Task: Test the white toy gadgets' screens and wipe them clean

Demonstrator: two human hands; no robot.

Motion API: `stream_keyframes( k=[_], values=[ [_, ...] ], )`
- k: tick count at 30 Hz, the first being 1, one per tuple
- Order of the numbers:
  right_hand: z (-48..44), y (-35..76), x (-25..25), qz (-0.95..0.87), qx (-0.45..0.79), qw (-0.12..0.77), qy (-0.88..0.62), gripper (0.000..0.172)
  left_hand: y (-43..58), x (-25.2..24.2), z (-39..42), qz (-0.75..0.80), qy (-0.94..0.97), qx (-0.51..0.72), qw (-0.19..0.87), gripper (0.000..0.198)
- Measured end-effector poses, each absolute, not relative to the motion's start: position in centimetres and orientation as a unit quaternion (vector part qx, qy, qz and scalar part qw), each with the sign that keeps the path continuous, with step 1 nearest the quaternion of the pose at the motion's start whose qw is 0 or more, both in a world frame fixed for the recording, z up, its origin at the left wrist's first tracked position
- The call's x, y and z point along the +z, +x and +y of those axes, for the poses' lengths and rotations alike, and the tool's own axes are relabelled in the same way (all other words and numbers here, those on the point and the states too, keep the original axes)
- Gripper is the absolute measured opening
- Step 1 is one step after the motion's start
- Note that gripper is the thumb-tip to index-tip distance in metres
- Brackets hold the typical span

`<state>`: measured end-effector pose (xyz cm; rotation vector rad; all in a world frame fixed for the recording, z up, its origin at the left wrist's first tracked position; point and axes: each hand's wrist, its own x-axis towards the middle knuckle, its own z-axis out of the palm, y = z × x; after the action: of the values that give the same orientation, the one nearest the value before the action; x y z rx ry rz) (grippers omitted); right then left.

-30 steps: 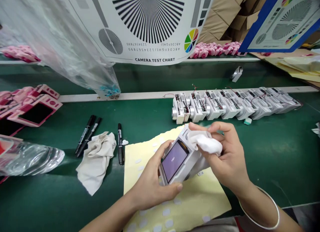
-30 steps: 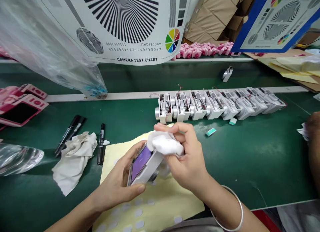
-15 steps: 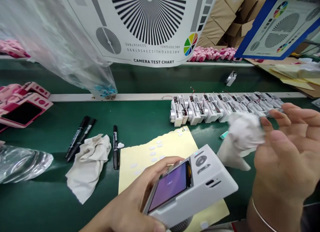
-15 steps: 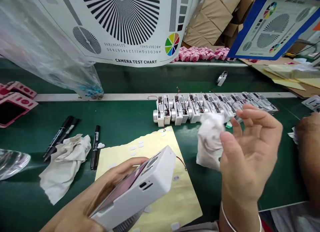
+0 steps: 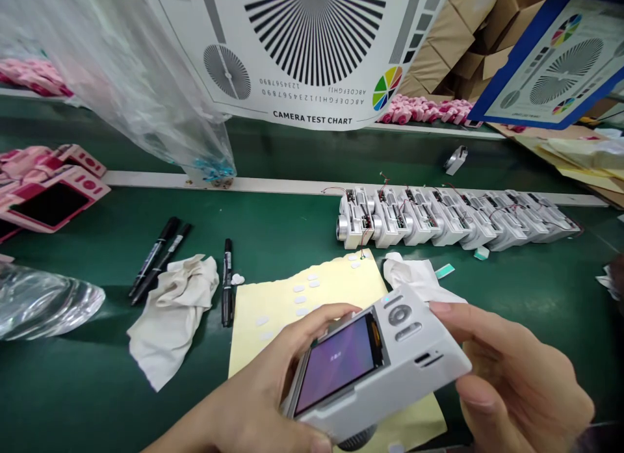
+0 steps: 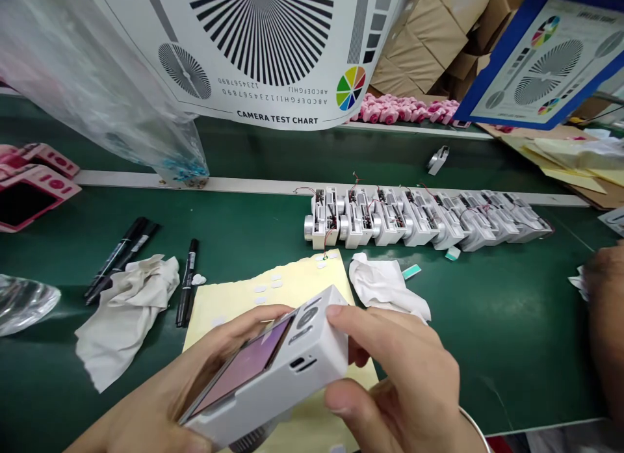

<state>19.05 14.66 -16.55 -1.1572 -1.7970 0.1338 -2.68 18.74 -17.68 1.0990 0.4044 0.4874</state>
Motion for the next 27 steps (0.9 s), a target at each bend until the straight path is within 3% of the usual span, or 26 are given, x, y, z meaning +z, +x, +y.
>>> stream_keyframes(
  k=[20, 27],
  values=[
    [14.5, 18.6, -16.4, -0.723, 0.077, 0.483, -0.488, 0.033, -3.4, -18.3, 18.3, 0.232, 0.540, 0.232, 0.775, 0.083],
    [15.5, 18.7, -16.1, -0.718, 0.245, 0.435, -0.486, 0.055, -3.3, -17.3, 18.9, 0.259, 0.581, 0.250, 0.730, 0.077]
  ],
)
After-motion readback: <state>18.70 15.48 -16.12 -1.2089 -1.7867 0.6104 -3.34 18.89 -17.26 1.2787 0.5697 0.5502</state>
